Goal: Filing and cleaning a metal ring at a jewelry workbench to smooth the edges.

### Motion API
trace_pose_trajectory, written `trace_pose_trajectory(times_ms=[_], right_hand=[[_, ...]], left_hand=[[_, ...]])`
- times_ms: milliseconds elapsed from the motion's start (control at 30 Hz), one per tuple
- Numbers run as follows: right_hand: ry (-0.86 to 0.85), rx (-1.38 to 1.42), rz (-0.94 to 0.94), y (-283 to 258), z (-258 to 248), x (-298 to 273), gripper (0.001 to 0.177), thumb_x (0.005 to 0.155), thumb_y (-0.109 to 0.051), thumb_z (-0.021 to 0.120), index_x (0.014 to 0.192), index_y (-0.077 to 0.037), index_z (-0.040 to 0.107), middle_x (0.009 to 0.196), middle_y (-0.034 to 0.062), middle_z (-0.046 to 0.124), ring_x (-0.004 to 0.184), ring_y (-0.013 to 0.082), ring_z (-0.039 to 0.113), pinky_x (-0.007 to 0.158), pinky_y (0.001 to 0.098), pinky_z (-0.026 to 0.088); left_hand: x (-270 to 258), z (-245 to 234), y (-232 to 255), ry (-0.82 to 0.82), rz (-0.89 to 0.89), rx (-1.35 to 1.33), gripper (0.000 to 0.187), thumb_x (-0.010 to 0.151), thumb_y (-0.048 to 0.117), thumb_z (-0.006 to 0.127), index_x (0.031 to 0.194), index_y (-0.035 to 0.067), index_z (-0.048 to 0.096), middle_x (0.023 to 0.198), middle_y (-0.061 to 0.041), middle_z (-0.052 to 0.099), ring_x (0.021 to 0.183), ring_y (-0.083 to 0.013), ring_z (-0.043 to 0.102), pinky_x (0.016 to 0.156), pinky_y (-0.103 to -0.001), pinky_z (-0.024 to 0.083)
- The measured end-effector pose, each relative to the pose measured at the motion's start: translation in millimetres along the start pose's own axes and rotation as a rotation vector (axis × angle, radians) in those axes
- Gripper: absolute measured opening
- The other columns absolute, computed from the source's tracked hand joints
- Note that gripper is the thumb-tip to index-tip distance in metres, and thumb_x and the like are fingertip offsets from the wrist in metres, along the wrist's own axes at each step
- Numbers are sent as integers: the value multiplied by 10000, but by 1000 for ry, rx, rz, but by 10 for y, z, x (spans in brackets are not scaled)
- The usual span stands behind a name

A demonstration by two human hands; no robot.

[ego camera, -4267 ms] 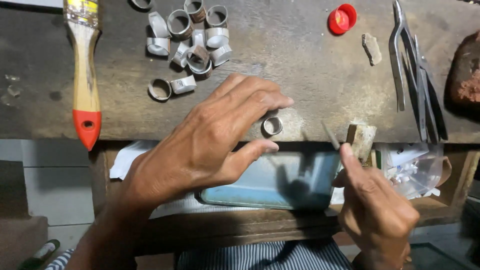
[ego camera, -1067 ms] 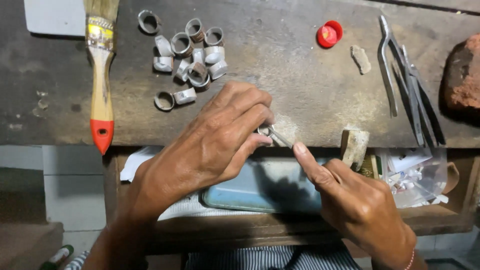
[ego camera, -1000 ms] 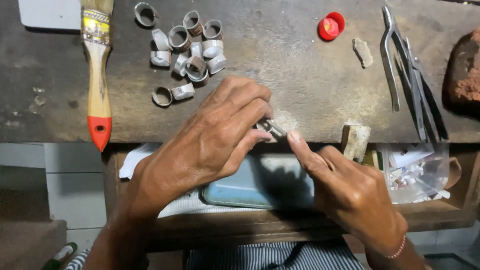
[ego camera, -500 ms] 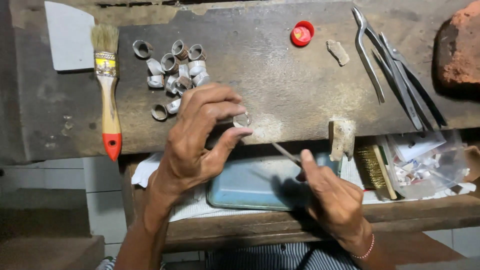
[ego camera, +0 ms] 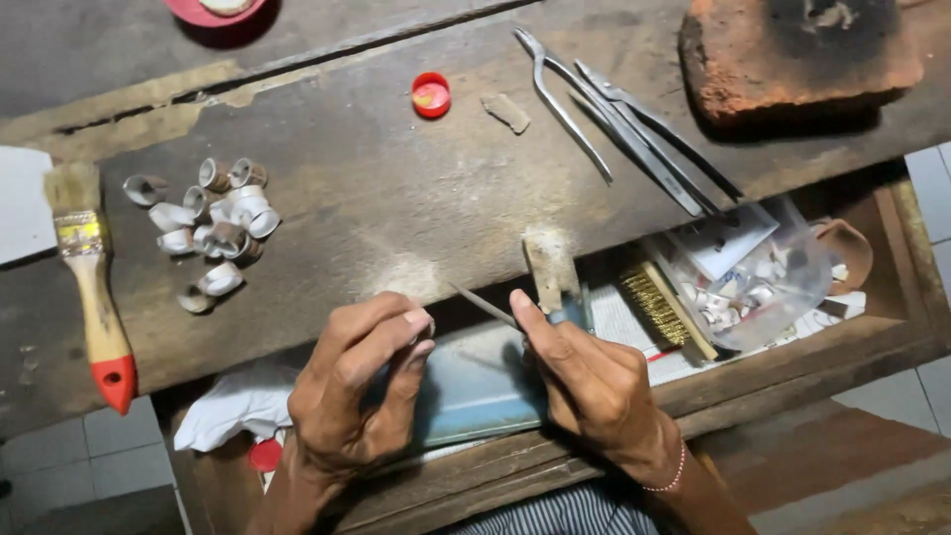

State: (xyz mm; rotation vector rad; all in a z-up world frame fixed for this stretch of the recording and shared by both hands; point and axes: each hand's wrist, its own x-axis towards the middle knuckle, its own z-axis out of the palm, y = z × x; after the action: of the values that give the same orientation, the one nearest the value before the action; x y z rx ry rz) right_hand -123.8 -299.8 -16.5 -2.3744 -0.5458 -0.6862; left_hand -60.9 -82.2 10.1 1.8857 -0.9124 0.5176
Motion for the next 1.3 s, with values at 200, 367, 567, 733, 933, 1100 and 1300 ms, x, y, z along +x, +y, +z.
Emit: trace_pose_trajectory(times_ms=[200, 367, 567, 733, 933, 1100, 1300], right_hand=[[225, 126, 93, 55, -73, -223, 255, 1020, -18, 542, 1219, 134, 588, 1163, 222, 737, 788, 268, 794, 662, 304, 633], [228, 83, 163, 92, -136, -149, 257, 1019, -108, 581, 1175, 94, 608, 1109, 181, 760, 685, 222, 736, 606, 295, 588], [111, -67, 122, 136, -105, 31, 330, 994, -87, 676, 1267, 78, 593, 1103, 99, 772, 616, 160, 624, 613, 299, 528], [175, -23, 141, 180, -64, -12, 302, 989, -74, 647, 1227, 104, 595, 1157, 174, 763, 626, 126, 713, 563, 237, 574], [215, -103, 374, 335, -91, -82, 196, 969, -154, 628, 1068, 10, 673, 956, 64, 771, 585, 127, 706, 517, 250, 553], [-49, -92, 497, 428, -136, -70, 152, 989, -109, 585, 1093, -84, 693, 851, -24, 755, 599, 37, 733, 518, 188, 579], [-155, -137, 413, 659, -206, -452, 204, 998, -98, 564, 1164, -51, 673, 928, 91, 789, 624, 145, 774, 512, 221, 684]], left_hand=[[-66, 151, -8, -87, 4, -18, 253, 1022, -13, 573, 1266, -39, 631, 1088, -219, 643, 935, -262, 678, 818, -322, 574], [-29, 294, 60, -184, 1, -84, 233, 984, 46, 634, 1182, -76, 623, 1027, -227, 662, 876, -311, 674, 803, -351, 588], [-42, 425, 21, -302, -24, -202, 241, 952, 42, 723, 1128, -75, 607, 1040, -220, 663, 888, -300, 693, 826, -342, 606], [-41, 490, 89, -433, -106, -335, 177, 1016, 36, 619, 1129, -97, 594, 1096, -265, 625, 951, -342, 700, 866, -376, 609], [-261, 678, 52, -491, -202, -279, 235, 1007, 5, 599, 1229, 62, 651, 1137, -158, 631, 774, -214, 693, 635, -255, 548], [-349, 672, -2, -510, -219, -334, 230, 974, 32, 713, 1156, -63, 607, 1102, -60, 651, 1051, -78, 654, 1003, -147, 504], [-120, 488, -24, -423, -168, -292, 258, 1017, 120, 719, 909, -3, 520, 977, -136, 599, 761, -189, 618, 682, -293, 531]])
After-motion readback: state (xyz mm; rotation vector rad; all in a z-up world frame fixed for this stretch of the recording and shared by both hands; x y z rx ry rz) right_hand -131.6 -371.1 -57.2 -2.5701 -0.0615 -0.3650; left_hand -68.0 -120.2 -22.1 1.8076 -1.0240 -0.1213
